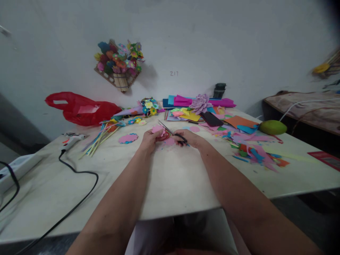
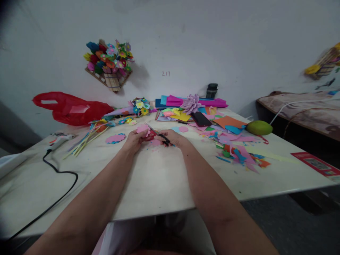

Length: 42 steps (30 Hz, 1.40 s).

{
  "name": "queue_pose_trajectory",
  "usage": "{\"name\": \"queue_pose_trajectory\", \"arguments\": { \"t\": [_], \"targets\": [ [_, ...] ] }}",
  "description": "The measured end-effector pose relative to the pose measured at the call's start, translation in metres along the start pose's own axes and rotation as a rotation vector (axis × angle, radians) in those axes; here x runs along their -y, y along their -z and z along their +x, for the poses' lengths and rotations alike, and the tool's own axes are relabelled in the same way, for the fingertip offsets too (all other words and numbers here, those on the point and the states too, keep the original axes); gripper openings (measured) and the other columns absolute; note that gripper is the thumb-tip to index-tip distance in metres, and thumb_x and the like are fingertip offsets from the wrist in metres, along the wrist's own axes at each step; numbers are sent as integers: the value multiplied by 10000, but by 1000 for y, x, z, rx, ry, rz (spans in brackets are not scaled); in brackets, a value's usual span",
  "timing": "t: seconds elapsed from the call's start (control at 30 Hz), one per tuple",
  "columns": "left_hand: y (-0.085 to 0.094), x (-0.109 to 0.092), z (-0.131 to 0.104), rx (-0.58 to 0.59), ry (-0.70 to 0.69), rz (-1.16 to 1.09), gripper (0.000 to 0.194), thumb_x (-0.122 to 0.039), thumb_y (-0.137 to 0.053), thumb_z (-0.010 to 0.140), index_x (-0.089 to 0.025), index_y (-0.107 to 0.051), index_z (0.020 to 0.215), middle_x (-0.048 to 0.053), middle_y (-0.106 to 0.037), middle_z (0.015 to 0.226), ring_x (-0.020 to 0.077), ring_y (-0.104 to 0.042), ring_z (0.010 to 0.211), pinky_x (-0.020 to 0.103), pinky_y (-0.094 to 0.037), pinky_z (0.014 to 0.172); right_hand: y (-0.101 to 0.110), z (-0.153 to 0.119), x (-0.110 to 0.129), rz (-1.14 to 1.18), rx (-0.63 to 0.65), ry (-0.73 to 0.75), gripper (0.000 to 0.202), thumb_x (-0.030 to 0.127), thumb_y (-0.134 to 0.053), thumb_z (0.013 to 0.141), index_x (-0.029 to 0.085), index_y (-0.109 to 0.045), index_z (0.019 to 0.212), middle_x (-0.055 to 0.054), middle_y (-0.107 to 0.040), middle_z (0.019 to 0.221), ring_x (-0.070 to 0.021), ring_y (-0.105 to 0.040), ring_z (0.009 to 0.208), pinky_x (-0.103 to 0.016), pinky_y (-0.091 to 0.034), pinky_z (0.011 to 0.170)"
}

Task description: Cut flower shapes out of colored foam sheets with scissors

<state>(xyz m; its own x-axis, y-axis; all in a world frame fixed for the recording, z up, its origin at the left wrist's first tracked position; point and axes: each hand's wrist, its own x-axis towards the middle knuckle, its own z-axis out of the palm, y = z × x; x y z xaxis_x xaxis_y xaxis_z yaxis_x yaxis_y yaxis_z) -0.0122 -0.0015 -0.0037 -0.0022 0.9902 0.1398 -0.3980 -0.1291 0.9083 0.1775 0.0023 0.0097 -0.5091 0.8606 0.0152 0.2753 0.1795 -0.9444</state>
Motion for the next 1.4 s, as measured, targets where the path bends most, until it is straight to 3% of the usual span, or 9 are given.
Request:
{"name": "queue_pose_trajectory", "arguments": {
  "t": [0.33,0.97,1.4],
  "targets": [
    [-1,-1,-1,18,6,-14,263,-219,-823,565,-79,-659,716,74,-679,678,160,-652,607,324,-560,697,2,2,-5,-13,-2,72,315,450,-588,814,156,-537,713,20,-564,582,-57,-480,416,-178,-255,333],
    [-2,-2,0,37,43,-40,296,-212,-844,545,-59,-666,725,103,-696,691,157,-650,580,328,-554,711,-5,-1,5,-22,-26,-1,255,359,-591,836,158,-527,692,37,-542,522,-47,-444,369,-181,-241,329],
    [-2,0,0,35,23,-44,314,-216,-847,523,-73,-646,717,92,-690,686,166,-657,617,328,-560,708,-5,0,4,-5,-31,16,265,380,-614,808,157,-526,696,38,-535,514,-48,-440,364,-172,-245,327]
  ]
}}
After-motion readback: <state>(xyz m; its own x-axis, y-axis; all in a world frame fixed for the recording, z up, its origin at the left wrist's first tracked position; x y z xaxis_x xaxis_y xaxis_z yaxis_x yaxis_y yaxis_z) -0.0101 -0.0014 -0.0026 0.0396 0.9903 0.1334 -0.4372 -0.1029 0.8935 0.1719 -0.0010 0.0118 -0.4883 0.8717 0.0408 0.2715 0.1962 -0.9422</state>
